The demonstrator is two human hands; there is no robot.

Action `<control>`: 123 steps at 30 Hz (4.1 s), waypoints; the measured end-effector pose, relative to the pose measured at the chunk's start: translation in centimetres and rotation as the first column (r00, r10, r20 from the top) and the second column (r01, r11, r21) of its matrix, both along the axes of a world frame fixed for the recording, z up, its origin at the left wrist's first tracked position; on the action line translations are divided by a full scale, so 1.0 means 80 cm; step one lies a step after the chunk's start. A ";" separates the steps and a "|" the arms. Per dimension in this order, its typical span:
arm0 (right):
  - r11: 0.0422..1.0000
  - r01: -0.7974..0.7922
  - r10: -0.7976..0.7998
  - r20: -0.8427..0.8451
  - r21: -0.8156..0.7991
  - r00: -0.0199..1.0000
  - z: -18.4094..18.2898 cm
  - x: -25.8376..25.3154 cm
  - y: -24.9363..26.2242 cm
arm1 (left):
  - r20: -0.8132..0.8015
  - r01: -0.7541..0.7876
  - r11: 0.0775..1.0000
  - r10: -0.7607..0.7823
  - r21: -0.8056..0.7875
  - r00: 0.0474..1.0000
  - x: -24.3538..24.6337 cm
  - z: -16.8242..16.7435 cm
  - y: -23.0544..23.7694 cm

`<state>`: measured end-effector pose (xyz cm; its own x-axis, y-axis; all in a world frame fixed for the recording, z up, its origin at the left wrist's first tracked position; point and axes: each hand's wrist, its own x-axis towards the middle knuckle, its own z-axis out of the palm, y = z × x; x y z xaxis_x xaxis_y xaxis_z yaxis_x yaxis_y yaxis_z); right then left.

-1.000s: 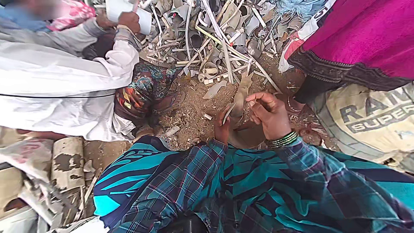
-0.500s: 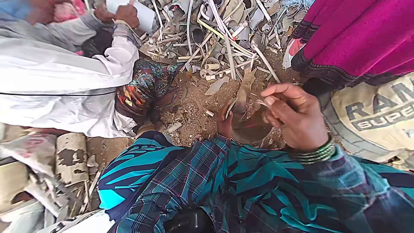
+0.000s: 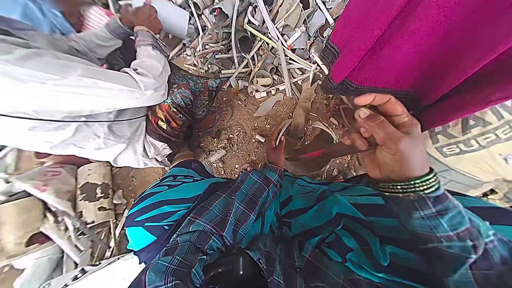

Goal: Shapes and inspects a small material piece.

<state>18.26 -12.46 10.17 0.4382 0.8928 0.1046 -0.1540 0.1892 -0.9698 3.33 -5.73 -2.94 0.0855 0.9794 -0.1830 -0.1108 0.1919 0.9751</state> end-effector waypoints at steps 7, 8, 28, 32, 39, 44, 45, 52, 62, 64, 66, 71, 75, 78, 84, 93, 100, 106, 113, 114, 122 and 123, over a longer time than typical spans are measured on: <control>0.981 0.103 -0.095 0.057 -0.164 0.994 -0.064 -0.006 0.037 | -0.001 0.027 0.999 -0.027 0.024 1.000 0.002 -0.007 -0.003; 0.990 0.047 -0.040 0.054 -0.131 0.998 -0.038 -0.005 0.029 | 0.001 0.019 0.999 -0.020 0.028 1.000 0.002 -0.007 -0.002; 0.981 -0.132 0.161 0.217 -0.141 0.963 -0.075 -0.009 0.030 | -0.013 0.038 0.999 -0.038 0.006 0.999 -0.001 -0.006 -0.002; 0.982 -0.085 0.131 0.280 -0.171 0.951 -0.090 -0.025 0.044 | -0.007 0.051 0.998 -0.051 0.046 0.999 0.004 -0.012 -0.006; 0.995 -0.095 0.093 0.105 0.012 0.990 -0.034 -0.024 0.011 | 0.005 0.018 1.000 -0.018 -0.024 1.000 -0.001 -0.004 -0.001; 0.990 0.090 -0.077 0.117 -0.110 0.990 -0.090 -0.034 0.033 | 0.001 0.042 0.999 -0.042 0.017 0.999 0.003 -0.008 -0.005; 0.996 0.052 -0.045 0.101 -0.069 0.994 -0.065 -0.032 0.029 | 0.005 0.031 0.999 -0.031 0.015 1.000 0.004 -0.007 -0.005; 0.998 -0.027 0.029 -0.021 0.050 0.999 -0.051 -0.009 0.016 | 0.005 0.004 1.000 -0.004 -0.014 1.000 0.001 -0.004 0.000; 0.994 -0.099 0.100 -0.025 0.039 0.995 0.001 0.003 -0.001 | 0.003 0.007 1.000 -0.007 -0.007 1.000 0.001 -0.005 0.000; 0.998 -0.060 0.061 -0.033 0.025 0.998 -0.030 0.001 0.007 | 0.001 0.011 1.000 -0.011 -0.006 1.000 0.000 -0.006 -0.001; 0.998 0.038 -0.039 -0.026 -0.041 0.999 -0.082 -0.012 0.023 | -0.001 0.017 1.000 -0.017 0.000 1.000 -0.001 -0.007 -0.003; 0.999 -0.006 0.006 0.009 -0.053 1.000 -0.044 -0.022 0.020 | 0.020 0.017 1.000 -0.018 0.015 1.000 0.005 -0.007 -0.004; 0.984 -0.161 0.163 -0.027 0.070 0.986 0.004 0.007 -0.001 | 0.001 0.001 1.000 -0.001 -0.005 1.000 0.000 -0.006 -0.001; 0.998 0.054 -0.056 -0.091 -0.029 0.994 -0.073 -0.003 0.022 | -0.003 0.008 1.000 -0.008 -0.008 1.000 -0.003 -0.008 0.000; 0.999 0.043 -0.045 -0.080 -0.022 0.996 -0.025 -0.015 0.007 | -0.009 -0.002 1.000 0.002 0.003 1.000 0.001 -0.006 0.002; 0.985 0.149 -0.154 -0.051 -0.091 0.987 -0.083 -0.034 0.021 | 0.006 -0.003 1.000 0.003 -0.012 1.000 0.001 -0.007 0.000; 0.971 -0.168 0.159 0.065 0.167 0.985 0.008 -0.014 -0.029 | 0.042 -0.029 0.999 0.028 0.026 0.999 -0.001 -0.004 0.006; 0.994 -0.047 0.073 0.286 -0.095 0.955 -0.095 -0.046 0.021 | -0.006 0.028 0.998 -0.027 0.060 1.000 0.001 -0.004 -0.002; 0.933 -0.360 0.336 0.368 -0.005 0.867 0.014 -0.030 -0.025 | 0.056 0.014 0.998 -0.018 0.067 0.998 -0.001 -0.011 0.001; 0.940 -0.338 0.325 0.394 -0.039 0.860 -0.008 -0.031 -0.014 | 0.047 0.023 0.997 -0.027 0.078 0.999 -0.001 -0.012 0.000; 0.937 -0.323 0.345 0.471 -0.131 0.812 -0.013 -0.050 0.001 | 0.018 0.003 0.994 -0.005 0.110 1.000 0.000 -0.007 -0.005; 0.916 -0.391 0.385 0.455 -0.084 0.803 0.014 -0.041 -0.013 | 0.013 0.004 0.996 -0.005 0.086 1.000 -0.001 -0.003 -0.005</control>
<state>14.94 -13.53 11.32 -0.0440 0.9753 0.2166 0.2379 0.2208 -0.9459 3.24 -6.17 -3.21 0.0918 0.9910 -0.0972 -0.1234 0.1081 0.9864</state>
